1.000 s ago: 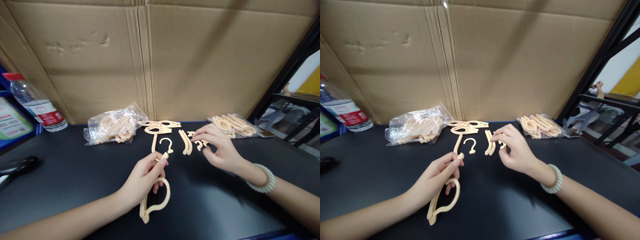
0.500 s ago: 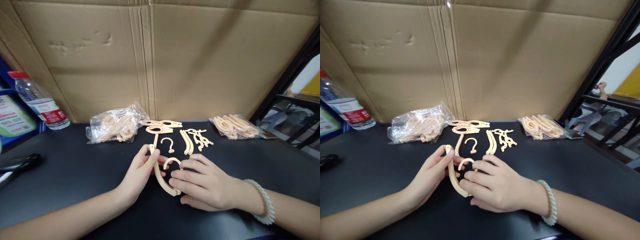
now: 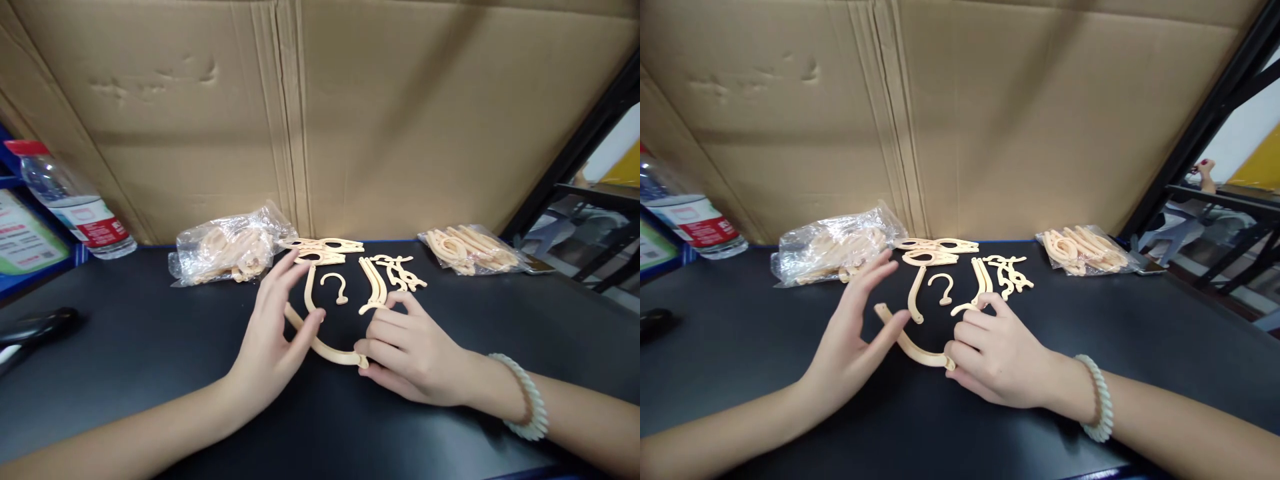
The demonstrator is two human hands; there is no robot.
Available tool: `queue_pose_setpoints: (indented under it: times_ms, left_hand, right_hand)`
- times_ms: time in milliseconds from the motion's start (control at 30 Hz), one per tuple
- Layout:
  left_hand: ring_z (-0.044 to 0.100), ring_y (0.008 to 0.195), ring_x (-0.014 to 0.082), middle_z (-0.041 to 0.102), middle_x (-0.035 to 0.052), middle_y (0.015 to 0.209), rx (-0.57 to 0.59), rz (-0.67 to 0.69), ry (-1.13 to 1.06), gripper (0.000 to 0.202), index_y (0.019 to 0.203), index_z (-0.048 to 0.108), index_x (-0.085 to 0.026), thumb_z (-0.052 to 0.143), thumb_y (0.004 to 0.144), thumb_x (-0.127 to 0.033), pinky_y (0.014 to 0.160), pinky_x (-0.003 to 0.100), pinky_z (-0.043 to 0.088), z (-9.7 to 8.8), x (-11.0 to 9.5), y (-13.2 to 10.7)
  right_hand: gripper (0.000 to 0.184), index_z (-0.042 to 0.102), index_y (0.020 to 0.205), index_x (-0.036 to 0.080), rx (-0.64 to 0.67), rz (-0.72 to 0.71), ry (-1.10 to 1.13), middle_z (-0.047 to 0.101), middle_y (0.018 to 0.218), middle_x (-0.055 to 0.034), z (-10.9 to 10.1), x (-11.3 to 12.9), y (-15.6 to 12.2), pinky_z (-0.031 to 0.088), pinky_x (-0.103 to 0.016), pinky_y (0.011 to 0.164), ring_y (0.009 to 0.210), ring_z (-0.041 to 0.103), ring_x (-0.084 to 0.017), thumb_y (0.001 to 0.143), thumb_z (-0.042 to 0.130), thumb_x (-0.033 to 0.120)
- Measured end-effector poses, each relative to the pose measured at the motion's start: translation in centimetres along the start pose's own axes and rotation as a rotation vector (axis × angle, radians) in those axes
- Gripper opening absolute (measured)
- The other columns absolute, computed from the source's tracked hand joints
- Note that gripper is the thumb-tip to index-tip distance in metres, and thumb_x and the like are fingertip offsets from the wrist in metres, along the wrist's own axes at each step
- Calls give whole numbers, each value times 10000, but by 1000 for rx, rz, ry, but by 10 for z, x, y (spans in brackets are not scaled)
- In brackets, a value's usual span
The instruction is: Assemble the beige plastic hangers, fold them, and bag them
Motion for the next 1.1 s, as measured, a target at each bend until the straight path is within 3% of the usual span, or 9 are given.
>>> queue_pose_setpoints:
  times_ms: [67, 167, 300, 400, 600, 800, 867, 1000, 1100]
  left_hand:
    - [427, 1341, 250, 542, 77, 1387, 119, 222, 180, 392, 1281, 472, -241, 598, 912, -195, 1183, 513, 186, 9, -20, -4]
    - [581, 1146, 210, 695, 24, 1141, 317, 418, 226, 233, 1141, 545, -214, 615, 920, -242, 1172, 475, 159, 29, -40, -15]
    - [629, 875, 165, 705, 1, 925, 393, 463, 245, 56, 977, 568, -184, 515, 972, -201, 1026, 405, 324, 40, -49, -22]
    - [582, 715, 153, 655, -4, 803, 408, 480, 300, 152, 878, 541, -172, 436, 983, -140, 858, 372, 403, 44, -50, -26]
    - [464, 579, 147, 562, -8, 703, 538, 465, 320, 237, 772, 506, -182, 375, 931, -65, 588, 312, 365, 56, -47, -34]
    - [533, 643, 151, 650, 11, 764, 341, 711, 413, 295, 808, 551, -183, 333, 974, -75, 743, 339, 415, 32, -67, -27]
    - [564, 686, 141, 665, 10, 798, 320, 688, 421, 294, 837, 553, -185, 328, 984, -66, 849, 346, 421, 23, -61, -17]
    - [598, 961, 197, 685, 24, 878, 434, 607, 447, 260, 1065, 558, -188, 390, 941, -34, 1063, 447, 327, 17, -36, -1]
    - [539, 1126, 250, 680, 51, 1004, 569, 470, 467, 300, 1074, 558, -194, 475, 840, -27, 1093, 494, 291, 21, -13, 4]
  right_hand:
    - [124, 636, 901, 141, -27, 20, -7, 585, 710, 2, -3, -1, 0, 318, -401, 825, 698, 464, -148, 937, 534, 201]
    - [128, 624, 849, 134, -56, 31, -18, 582, 695, 3, -6, 0, 1, 311, -394, 816, 682, 449, -141, 931, 539, 185]
    - [156, 614, 804, 130, -89, 35, -27, 568, 672, 3, -11, 4, 2, 306, -371, 777, 661, 431, -138, 930, 544, 191]
    - [166, 611, 796, 135, -95, 33, -8, 563, 650, 6, -11, 5, 2, 296, -365, 765, 657, 434, -143, 931, 549, 207]
    - [162, 601, 797, 146, -44, 105, 202, 573, 662, 14, -3, 3, 0, 289, -368, 793, 628, 446, -129, 918, 577, 252]
    - [176, 623, 760, 183, -64, 388, 497, 456, 536, 75, -2, -24, -2, 317, -325, 736, 535, 408, -102, 900, 619, 289]
    - [174, 637, 762, 189, -108, 449, 530, 422, 529, 79, -6, -35, -4, 325, -320, 728, 538, 408, -103, 908, 613, 282]
    - [138, 638, 800, 190, -166, 482, 551, 499, 625, 42, -10, -48, -7, 359, -331, 749, 618, 468, -122, 910, 601, 265]
    - [117, 642, 820, 193, -165, 496, 553, 566, 683, 13, -8, -51, -7, 386, -340, 759, 686, 514, -143, 910, 597, 254]
Point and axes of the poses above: each hand's wrist, its own y-axis towards the middle knuckle, its own z-axis out of the palm, x = y × z, the point moved 9 cm from there along y, towards the middle knuckle
